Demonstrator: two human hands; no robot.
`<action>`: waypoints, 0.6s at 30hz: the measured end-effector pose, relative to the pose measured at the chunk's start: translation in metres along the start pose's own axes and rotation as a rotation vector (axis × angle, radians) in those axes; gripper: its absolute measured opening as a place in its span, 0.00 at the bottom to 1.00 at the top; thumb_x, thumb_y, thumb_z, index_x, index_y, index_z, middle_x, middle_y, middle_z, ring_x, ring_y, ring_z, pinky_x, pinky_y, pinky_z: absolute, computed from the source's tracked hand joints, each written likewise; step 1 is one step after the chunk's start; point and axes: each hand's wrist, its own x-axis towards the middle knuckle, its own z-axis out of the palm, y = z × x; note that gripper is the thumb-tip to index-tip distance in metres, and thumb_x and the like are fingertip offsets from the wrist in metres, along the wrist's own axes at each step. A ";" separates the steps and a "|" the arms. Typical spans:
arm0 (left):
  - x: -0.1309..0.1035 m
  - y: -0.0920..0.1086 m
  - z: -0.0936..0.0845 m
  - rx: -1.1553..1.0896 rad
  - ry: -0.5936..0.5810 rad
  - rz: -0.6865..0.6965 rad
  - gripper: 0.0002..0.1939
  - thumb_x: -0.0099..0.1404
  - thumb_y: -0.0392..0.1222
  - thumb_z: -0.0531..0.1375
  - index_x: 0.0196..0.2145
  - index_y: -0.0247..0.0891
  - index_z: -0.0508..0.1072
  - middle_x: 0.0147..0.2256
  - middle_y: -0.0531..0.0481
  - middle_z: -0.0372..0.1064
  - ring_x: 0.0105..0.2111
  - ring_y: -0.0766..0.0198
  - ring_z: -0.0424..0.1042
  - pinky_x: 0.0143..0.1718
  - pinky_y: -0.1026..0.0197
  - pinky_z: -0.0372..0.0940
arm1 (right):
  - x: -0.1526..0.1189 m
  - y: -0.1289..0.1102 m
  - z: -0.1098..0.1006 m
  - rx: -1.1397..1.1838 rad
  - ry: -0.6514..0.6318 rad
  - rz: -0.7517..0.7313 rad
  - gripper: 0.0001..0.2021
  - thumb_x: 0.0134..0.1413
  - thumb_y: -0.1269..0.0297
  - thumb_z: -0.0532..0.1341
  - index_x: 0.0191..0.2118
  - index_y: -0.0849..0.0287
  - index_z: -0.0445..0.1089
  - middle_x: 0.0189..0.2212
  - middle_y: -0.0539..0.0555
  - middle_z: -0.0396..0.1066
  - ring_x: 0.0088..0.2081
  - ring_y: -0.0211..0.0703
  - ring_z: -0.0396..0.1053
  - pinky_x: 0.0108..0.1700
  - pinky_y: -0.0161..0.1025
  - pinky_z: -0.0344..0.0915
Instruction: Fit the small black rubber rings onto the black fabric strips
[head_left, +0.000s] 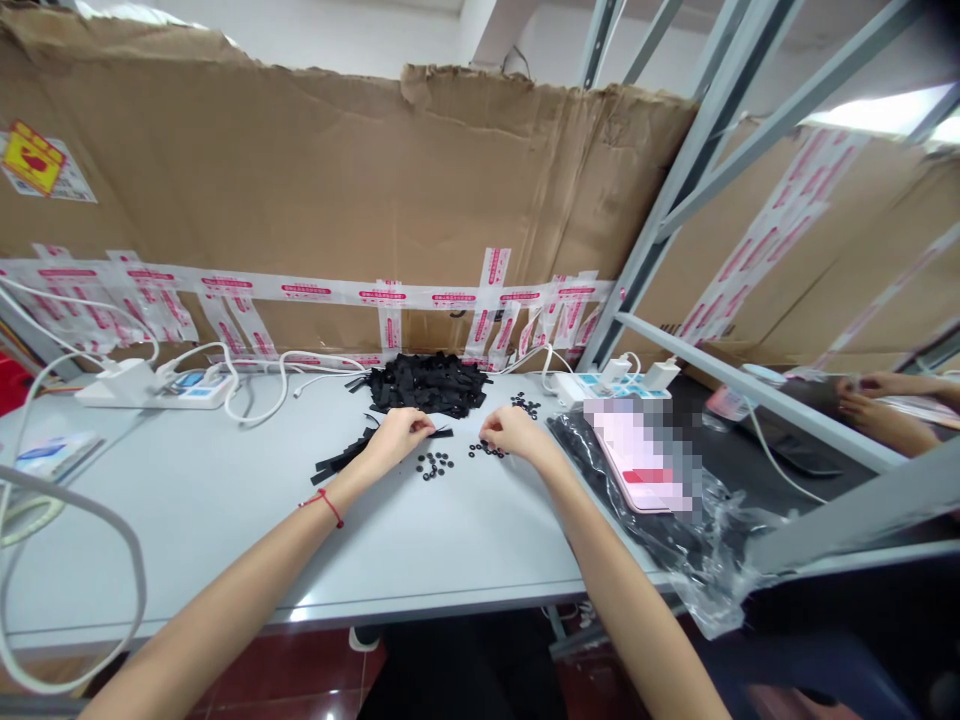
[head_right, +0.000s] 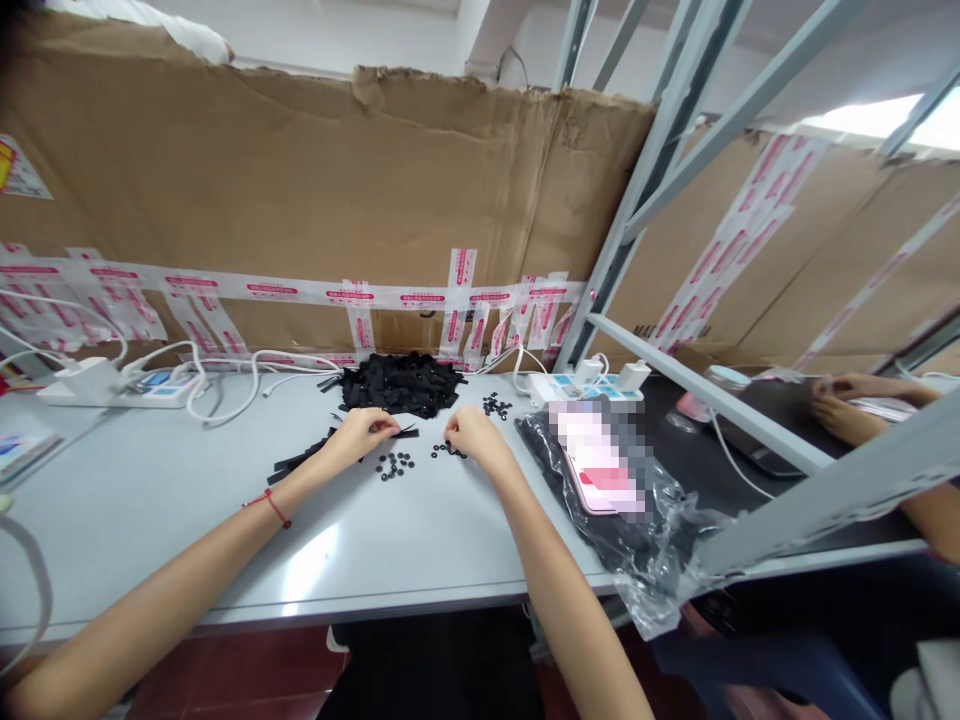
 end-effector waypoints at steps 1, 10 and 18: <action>0.000 0.000 0.000 -0.002 -0.004 -0.007 0.09 0.61 0.36 0.57 0.30 0.35 0.77 0.29 0.48 0.75 0.29 0.62 0.72 0.33 0.64 0.63 | 0.001 0.000 0.001 -0.013 0.020 -0.012 0.10 0.47 0.74 0.57 0.26 0.63 0.77 0.20 0.54 0.73 0.21 0.36 0.66 0.28 0.31 0.60; -0.002 0.007 0.005 -0.050 0.027 0.031 0.10 0.62 0.35 0.54 0.32 0.35 0.75 0.31 0.47 0.76 0.32 0.62 0.73 0.35 0.64 0.64 | 0.000 -0.032 0.030 -0.117 0.162 -0.405 0.09 0.56 0.67 0.58 0.38 0.59 0.75 0.34 0.54 0.71 0.33 0.37 0.66 0.36 0.32 0.58; -0.006 0.011 0.003 -0.068 0.057 0.001 0.09 0.62 0.36 0.54 0.30 0.35 0.74 0.31 0.47 0.76 0.31 0.62 0.73 0.34 0.64 0.65 | -0.001 -0.036 0.035 -0.192 0.129 -0.358 0.08 0.57 0.70 0.56 0.35 0.61 0.74 0.34 0.54 0.69 0.35 0.38 0.66 0.36 0.33 0.57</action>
